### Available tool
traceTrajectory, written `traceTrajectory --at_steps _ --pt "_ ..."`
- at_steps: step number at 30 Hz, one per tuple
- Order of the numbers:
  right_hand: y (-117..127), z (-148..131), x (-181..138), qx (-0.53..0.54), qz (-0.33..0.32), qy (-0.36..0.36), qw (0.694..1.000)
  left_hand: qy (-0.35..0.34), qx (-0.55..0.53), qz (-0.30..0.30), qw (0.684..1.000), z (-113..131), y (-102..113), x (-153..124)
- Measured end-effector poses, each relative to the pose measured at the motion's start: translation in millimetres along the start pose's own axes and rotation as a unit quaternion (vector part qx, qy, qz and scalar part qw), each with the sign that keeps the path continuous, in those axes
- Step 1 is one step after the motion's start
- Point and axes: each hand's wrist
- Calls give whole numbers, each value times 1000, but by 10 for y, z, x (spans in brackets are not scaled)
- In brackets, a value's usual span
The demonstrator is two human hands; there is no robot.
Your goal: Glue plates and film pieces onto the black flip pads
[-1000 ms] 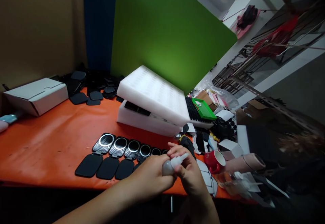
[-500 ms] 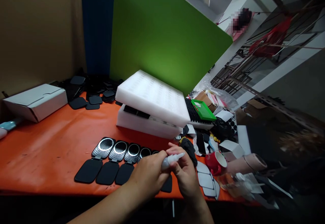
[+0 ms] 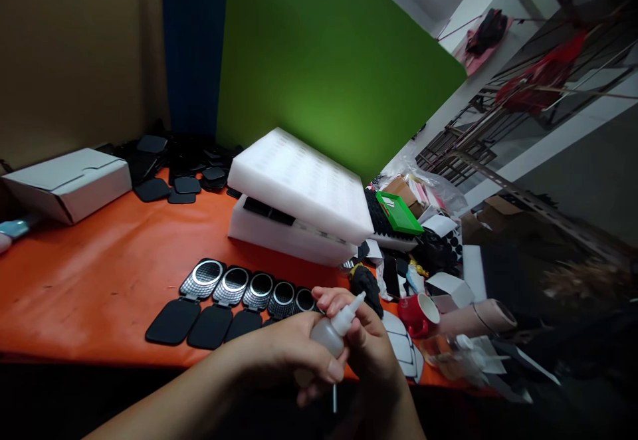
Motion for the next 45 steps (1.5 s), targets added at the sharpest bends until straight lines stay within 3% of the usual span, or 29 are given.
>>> traceTrajectory --at_steps 3,6,8,12,13,15,18,21,23,25,27,28,29,31,34,36,39,42,45 --pt "30 -26 16 5 -6 -25 1000 -5 12 36 999 9 -16 -8" --pt "79 -18 33 -42 4 -12 999 -32 123 150 981 1 -55 5" --pt "92 15 40 -73 24 9 997 -69 219 215 949 0 -80 16" --pt "63 91 37 -91 104 13 990 -133 384 337 849 33 -94 23" --pt "57 96 34 -84 103 4 991 -131 387 345 845 46 -94 21" --pt "56 81 31 -61 67 -15 996 -92 333 306 887 73 -97 16" --pt "74 31 38 -41 6 -17 999 -14 216 197 956 91 -108 20" --pt "72 45 55 -61 22 23 998 -25 208 191 959 72 -99 44" --pt "43 110 59 -95 71 36 992 -72 273 248 927 50 -72 60" --pt "-1 192 53 -138 135 34 981 -109 368 318 867 32 -34 66" --pt "-39 251 40 -167 187 24 968 -112 439 360 816 22 3 65" --pt "-50 261 34 -168 197 17 966 -108 453 368 805 18 17 66" --pt "-51 256 31 -159 193 10 968 -106 450 368 807 16 27 68" --pt "-29 204 31 -118 147 -3 982 -93 390 337 852 13 37 74" --pt "31 75 42 -54 32 -29 998 -12 210 221 952 21 40 63" --pt "58 7 46 -31 -22 -48 998 38 121 133 983 31 42 38" --pt "70 -22 36 -27 -31 -41 998 26 99 112 988 14 47 28" --pt "65 11 8 -78 -12 -32 996 -24 176 188 966 -61 66 104" --pt "36 83 -22 -151 37 -24 988 -76 282 260 920 -139 101 197"
Point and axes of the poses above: each hand's wrist, its own x-axis towards the middle knuckle, its own y-axis out of the back of the hand, z = x × y, and after that the axes turned 1 degree about y, right-handed
